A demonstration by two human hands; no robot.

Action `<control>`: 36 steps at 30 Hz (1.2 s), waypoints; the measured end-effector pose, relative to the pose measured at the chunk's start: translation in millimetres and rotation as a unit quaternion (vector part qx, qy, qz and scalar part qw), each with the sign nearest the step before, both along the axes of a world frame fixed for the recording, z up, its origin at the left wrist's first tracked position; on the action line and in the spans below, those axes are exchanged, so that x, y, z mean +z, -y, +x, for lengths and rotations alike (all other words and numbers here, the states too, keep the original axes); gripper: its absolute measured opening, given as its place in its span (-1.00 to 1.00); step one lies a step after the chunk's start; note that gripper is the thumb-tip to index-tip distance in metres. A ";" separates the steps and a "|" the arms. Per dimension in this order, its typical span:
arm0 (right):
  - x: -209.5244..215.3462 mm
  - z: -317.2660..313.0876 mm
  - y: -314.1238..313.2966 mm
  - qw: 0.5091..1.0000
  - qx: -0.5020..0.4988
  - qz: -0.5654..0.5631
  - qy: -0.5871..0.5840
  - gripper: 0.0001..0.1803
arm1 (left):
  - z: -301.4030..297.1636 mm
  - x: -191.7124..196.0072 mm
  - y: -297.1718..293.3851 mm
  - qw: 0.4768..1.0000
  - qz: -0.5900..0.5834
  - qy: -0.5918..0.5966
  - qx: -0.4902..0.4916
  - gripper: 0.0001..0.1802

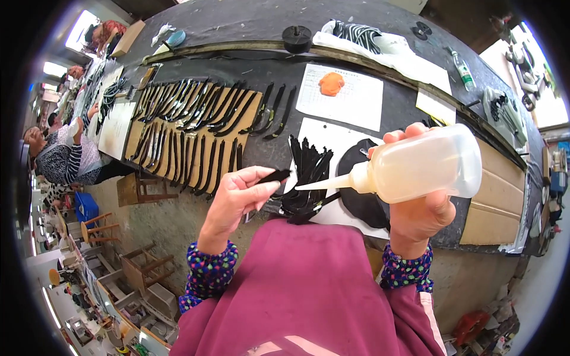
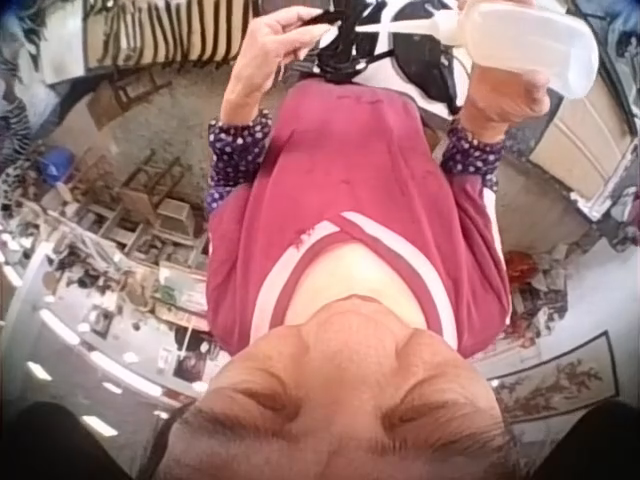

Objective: Apply a liquid adhesive or dye from a squeeze bottle onto a series of black shoe components on a workbench.

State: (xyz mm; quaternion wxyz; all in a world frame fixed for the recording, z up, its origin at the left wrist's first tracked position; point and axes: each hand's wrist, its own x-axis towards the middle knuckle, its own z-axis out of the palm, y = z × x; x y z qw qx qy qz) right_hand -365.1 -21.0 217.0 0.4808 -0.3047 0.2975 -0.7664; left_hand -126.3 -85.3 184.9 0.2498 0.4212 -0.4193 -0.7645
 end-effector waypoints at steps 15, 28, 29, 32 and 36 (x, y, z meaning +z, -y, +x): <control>5.1 9.0 9.6 0.980 0.151 -0.118 -0.046 -0.19 | 22.4 33.1 -2.3 0.990 0.088 -0.007 -0.111 -0.79; -0.7 5.6 7.9 0.984 0.139 -0.101 -0.037 -0.13 | 19.5 29.2 0.6 0.988 0.113 -0.020 -0.103 -0.80; 1.2 8.4 7.8 0.986 0.133 -0.093 -0.039 -0.17 | 18.6 30.1 0.8 0.988 0.114 -0.020 -0.104 -0.80; 2.4 10.4 9.0 0.987 0.128 -0.087 -0.042 -0.22 | 16.7 32.5 1.2 0.987 0.121 -0.012 -0.109 -0.80; -0.6 5.3 10.5 0.979 0.156 -0.117 -0.053 -0.22 | 19.2 26.2 2.1 0.986 0.121 -0.021 -0.115 -0.80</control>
